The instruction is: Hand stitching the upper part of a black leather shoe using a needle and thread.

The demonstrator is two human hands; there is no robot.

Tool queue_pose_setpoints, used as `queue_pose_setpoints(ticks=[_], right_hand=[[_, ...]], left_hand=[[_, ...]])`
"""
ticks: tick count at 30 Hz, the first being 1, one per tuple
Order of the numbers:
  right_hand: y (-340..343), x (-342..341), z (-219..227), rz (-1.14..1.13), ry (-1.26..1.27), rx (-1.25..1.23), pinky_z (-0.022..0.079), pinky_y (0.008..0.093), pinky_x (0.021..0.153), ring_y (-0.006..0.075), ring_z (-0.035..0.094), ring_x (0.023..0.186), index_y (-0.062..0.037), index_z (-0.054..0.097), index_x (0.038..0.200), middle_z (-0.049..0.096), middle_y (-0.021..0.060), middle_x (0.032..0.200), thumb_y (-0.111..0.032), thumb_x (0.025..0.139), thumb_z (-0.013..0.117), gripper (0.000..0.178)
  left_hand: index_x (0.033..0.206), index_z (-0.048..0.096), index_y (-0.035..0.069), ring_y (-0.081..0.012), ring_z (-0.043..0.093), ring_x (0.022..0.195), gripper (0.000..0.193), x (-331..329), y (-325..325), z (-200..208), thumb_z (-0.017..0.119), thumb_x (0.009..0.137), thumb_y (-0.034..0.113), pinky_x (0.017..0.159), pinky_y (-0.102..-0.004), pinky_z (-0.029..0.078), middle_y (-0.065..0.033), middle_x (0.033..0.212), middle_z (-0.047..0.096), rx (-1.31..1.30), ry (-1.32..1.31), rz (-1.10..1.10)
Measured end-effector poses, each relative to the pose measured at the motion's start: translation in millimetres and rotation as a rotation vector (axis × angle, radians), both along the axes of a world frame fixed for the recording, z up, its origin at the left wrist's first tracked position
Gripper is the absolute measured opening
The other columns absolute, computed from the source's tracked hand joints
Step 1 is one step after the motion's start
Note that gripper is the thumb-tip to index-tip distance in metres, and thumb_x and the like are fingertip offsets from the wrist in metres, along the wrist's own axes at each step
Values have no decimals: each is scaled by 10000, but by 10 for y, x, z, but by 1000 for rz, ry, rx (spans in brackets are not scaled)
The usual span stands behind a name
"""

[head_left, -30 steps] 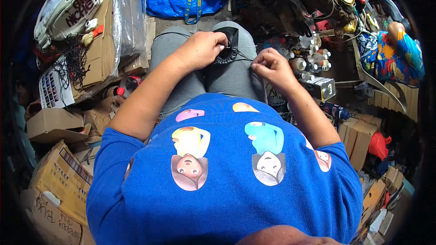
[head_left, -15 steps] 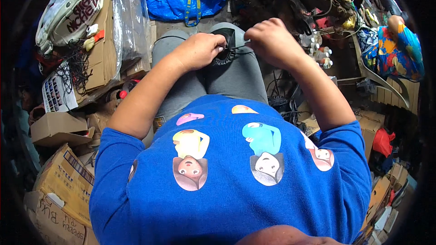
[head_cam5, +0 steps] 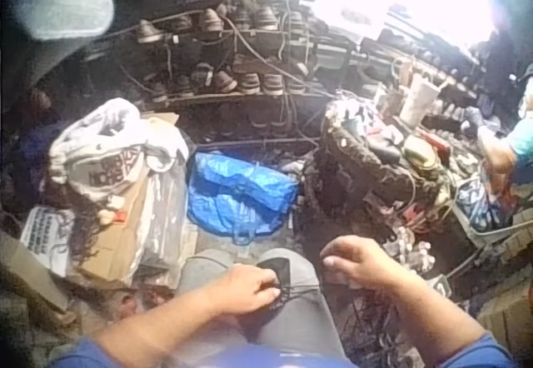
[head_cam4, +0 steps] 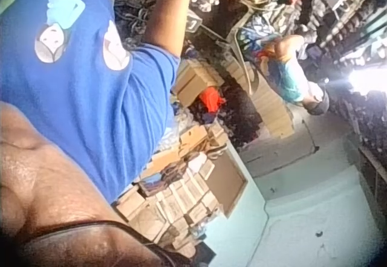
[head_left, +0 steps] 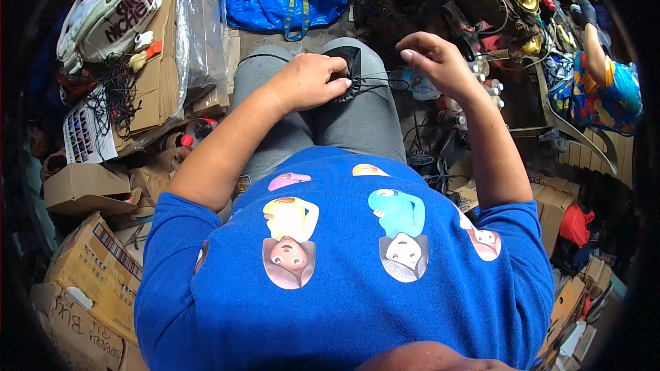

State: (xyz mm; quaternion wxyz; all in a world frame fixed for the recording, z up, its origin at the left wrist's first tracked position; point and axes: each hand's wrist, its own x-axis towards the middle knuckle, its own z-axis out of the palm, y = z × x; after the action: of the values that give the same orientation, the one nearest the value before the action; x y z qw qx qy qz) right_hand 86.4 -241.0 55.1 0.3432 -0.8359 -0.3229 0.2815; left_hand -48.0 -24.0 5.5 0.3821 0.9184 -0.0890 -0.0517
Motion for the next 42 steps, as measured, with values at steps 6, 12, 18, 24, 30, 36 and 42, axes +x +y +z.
queue_pose_setpoints(ticks=[6, 12, 18, 24, 30, 36, 42], right_hand=[[-163, -198, -287, 112, -82, -19, 457, 296, 741, 176, 554, 856, -58, 659, 949, 532, 90, 939, -209, 741, 730, 267], [-158, -120, -66, 5, 63, 169, 447, 277, 701, 154, 562, 768, -17, 655, 862, 576, 72, 820, -149, 786, 673, 154], [141, -108, 73, 283, -714, 45, 436, 395, 779, 255, 591, 873, -105, 654, 906, 608, 76, 913, -229, 767, 660, 186], [405, -330, -92, 683, -922, -244, 385, 362, 760, 210, 604, 803, -170, 583, 863, 608, 28, 728, -147, 781, 527, 101], [161, -126, -197, 646, -830, -232, 387, 378, 780, 243, 593, 802, -148, 552, 859, 602, 39, 713, -102, 752, 531, 118], [-530, 277, -233, -193, 189, 194, 436, 238, 577, 78, 529, 621, -40, 643, 891, 600, -13, 711, -201, 803, 671, 186], [534, -214, 162, -64, 737, 910, 449, 292, 758, 146, 563, 798, -31, 573, 932, 613, 88, 874, -232, 909, 535, 206]], left_hand=[[801, 588, 26, -341, 591, 707, 325, 55, -73, -31, 616, 783, 350, 634, -400, 458, -182, 732, 599, 22, -12, 63], [696, 571, 14, -324, 564, 608, 431, 74, -157, 51, 630, 770, 434, 575, -390, 440, -185, 635, 565, 54, 42, 161], [732, 561, 12, -355, 573, 668, 335, 113, -185, -21, 560, 838, 329, 607, -423, 433, -199, 686, 572, 12, 60, 199], [900, 552, 46, -375, 573, 802, 121, 16, 23, -98, 515, 825, 135, 700, -441, 449, -188, 826, 599, -17, 8, -20], [894, 542, 37, -362, 579, 813, 132, -341, 374, -123, 544, 767, 73, 697, -441, 454, -152, 810, 607, 238, -140, -24], [793, 626, 19, -94, 529, 705, 97, -706, 770, 293, 639, 803, 115, 658, -224, 413, -30, 758, 615, -296, 21, 468], [811, 596, 42, -90, 555, 731, 124, -222, 16, 622, 614, 850, 158, 701, -226, 440, -29, 791, 616, -1036, -127, 151]])
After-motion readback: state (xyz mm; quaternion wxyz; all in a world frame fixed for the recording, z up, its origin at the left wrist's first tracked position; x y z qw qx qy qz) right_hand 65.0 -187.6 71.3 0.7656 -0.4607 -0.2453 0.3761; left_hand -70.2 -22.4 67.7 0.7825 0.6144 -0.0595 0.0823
